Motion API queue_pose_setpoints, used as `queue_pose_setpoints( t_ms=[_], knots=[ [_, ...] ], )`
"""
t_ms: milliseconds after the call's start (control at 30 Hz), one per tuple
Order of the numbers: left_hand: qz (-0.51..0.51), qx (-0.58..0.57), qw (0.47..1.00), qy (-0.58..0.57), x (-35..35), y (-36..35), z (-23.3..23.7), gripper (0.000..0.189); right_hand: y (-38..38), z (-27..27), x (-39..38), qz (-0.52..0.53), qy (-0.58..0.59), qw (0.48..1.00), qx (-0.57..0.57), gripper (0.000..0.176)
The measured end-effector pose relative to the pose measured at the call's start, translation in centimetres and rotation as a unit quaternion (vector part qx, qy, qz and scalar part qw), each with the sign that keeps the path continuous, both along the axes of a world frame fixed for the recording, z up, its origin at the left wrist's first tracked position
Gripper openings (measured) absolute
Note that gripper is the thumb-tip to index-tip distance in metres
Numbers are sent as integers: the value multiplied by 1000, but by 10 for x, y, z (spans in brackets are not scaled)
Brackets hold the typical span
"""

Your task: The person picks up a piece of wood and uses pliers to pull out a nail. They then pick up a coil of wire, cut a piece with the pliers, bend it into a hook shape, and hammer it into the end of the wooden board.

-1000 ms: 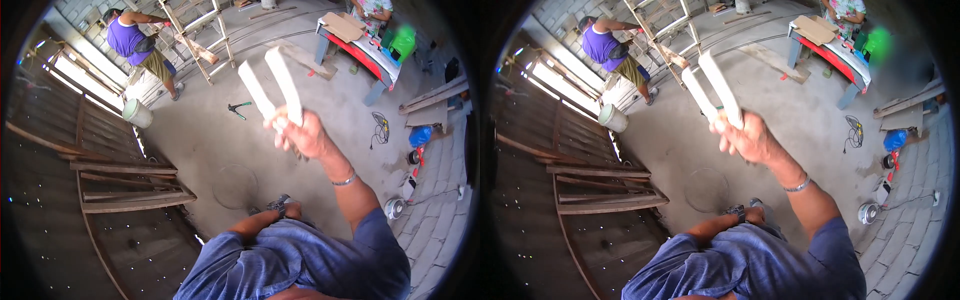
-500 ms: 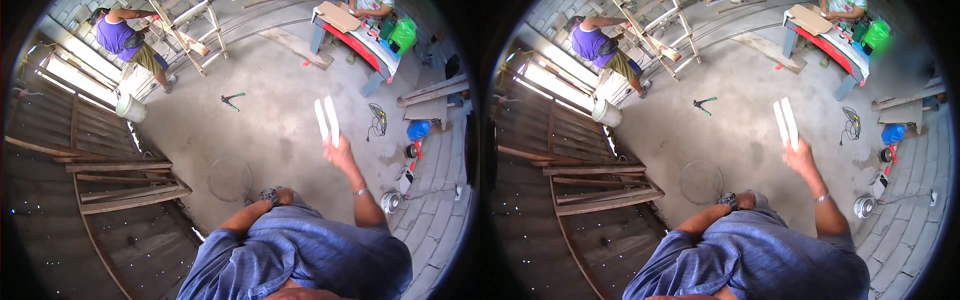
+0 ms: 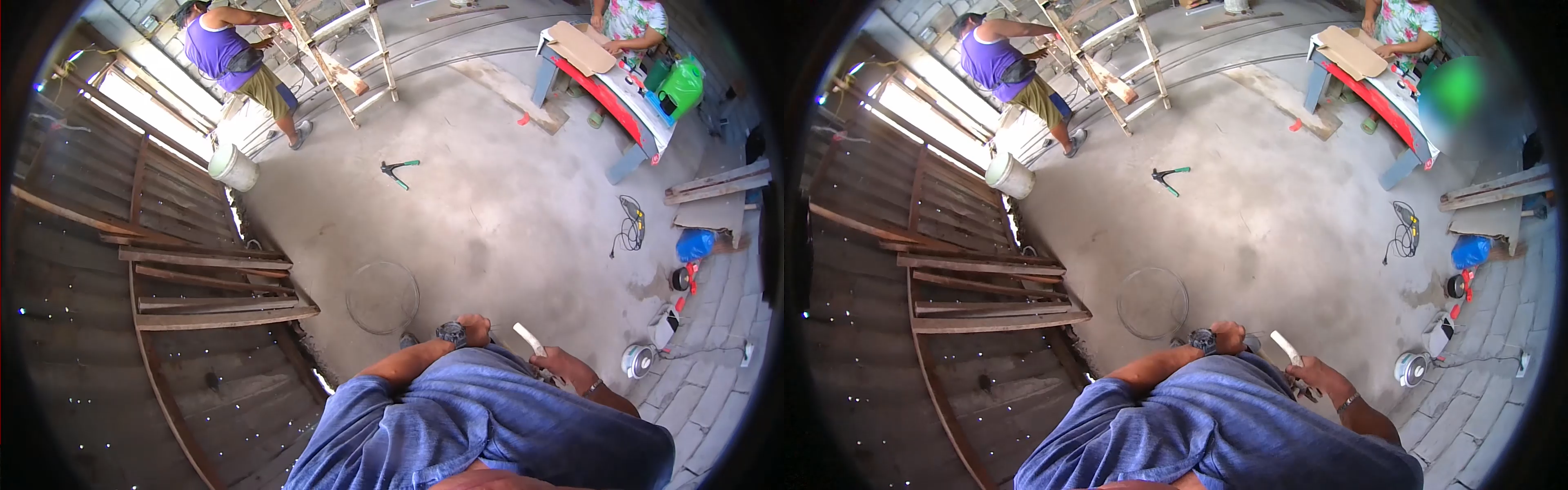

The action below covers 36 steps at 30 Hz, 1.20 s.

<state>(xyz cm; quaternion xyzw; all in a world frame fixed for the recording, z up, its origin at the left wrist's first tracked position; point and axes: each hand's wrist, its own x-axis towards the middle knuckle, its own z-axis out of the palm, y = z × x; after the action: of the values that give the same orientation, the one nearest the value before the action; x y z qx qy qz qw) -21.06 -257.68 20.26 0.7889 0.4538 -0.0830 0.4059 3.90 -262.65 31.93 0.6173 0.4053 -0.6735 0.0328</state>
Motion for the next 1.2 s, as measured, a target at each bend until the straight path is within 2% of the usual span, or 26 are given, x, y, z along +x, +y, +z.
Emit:
queue_pose_setpoints(
  t_ms=[33, 67, 100, 167, 233, 300, 333, 367, 433, 467, 533, 567, 633, 667, 733, 767, 800, 900, 967, 1000, 1067, 1133, 1200],
  knots=[
    [4, 1, 1000, -2, 1, 0, 8, 24, 4, 5, 1, 58, -25, 998, -16, 29],
    [-20, 8, 1000, 3, 2, 1, 22, 24, 6, 6, 2, 65, -29, 997, -15, 29],
    [-42, 16, 999, 10, 0, 4, 33, 24, 11, 5, 1, 42, -15, 998, -41, 31],
    [-9, 1, 1000, 6, -4, 3, 37, 24, 16, -13, 1, 35, 0, 997, -71, 33],
    [43, -17, 999, -9, -2, -4, 43, 24, 14, -51, 22, -56, 54, 984, -163, 34],
    [5, 14, 999, 40, -2, -7, 50, 26, 15, -50, 25, -17, 36, 991, -125, 36],
    [44, 18, 998, 34, -4, -10, 45, 26, 13, -44, 23, -19, 27, 992, -119, 37],
    [36, 9, 999, 35, -6, -13, 34, 28, 11, -40, 26, -18, 20, 993, -112, 37],
    [22, -38, 998, 44, -6, -11, 26, 34, -1, -130, 84, 4, 68, 994, -89, 39],
    [56, -36, 997, 39, -5, -10, 24, 34, 4, -133, 96, 38, 62, 993, -88, 39],
    [24, -23, 999, 24, -4, -11, 14, 32, 8, -136, 103, -7, 116, 988, -106, 37],
    [14, 10, 1000, 17, -2, -11, 2, 30, 11, -130, 102, -14, 118, 987, -105, 37],
    [222, 158, 959, 82, 60, -29, -156, 11, 18, -109, 83, -3, 102, 989, -104, 37],
    [328, 216, 915, 92, 86, -37, -221, 17, 20, -99, 75, 1, 94, 990, -103, 37],
    [203, 162, 965, 22, 50, -29, -128, 10, 21, -81, 66, 9, 79, 992, -98, 37],
    [143, 126, 981, -19, 26, -25, -61, 7, 23, -74, 63, 11, 71, 993, -96, 37],
    [145, 127, 981, -23, 19, -25, -49, 7, 23, -67, 59, 15, 67, 993, -96, 37],
    [131, 108, 983, -73, 13, -28, -33, 8, 23, -53, 47, 22, 55, 994, -96, 37],
    [113, -20, 993, 14, 9, -22, -29, 14, 23, -45, 40, 26, 47, 994, -95, 37],
    [112, -18, 993, 13, 7, -20, -36, 14, 23, -41, 38, 25, 44, 994, -94, 37],
    [77, -113, 990, -29, 2, -14, -49, 20, 21, -33, 35, 27, 36, 995, -93, 37],
    [65, -124, 989, -54, 0, -10, -52, 25, 19, -28, 33, 26, 31, 995, -91, 37],
    [57, -138, 986, -78, -9, -5, -31, 30, 18, -23, 29, 27, 26, 995, -90, 36]
  ],
)
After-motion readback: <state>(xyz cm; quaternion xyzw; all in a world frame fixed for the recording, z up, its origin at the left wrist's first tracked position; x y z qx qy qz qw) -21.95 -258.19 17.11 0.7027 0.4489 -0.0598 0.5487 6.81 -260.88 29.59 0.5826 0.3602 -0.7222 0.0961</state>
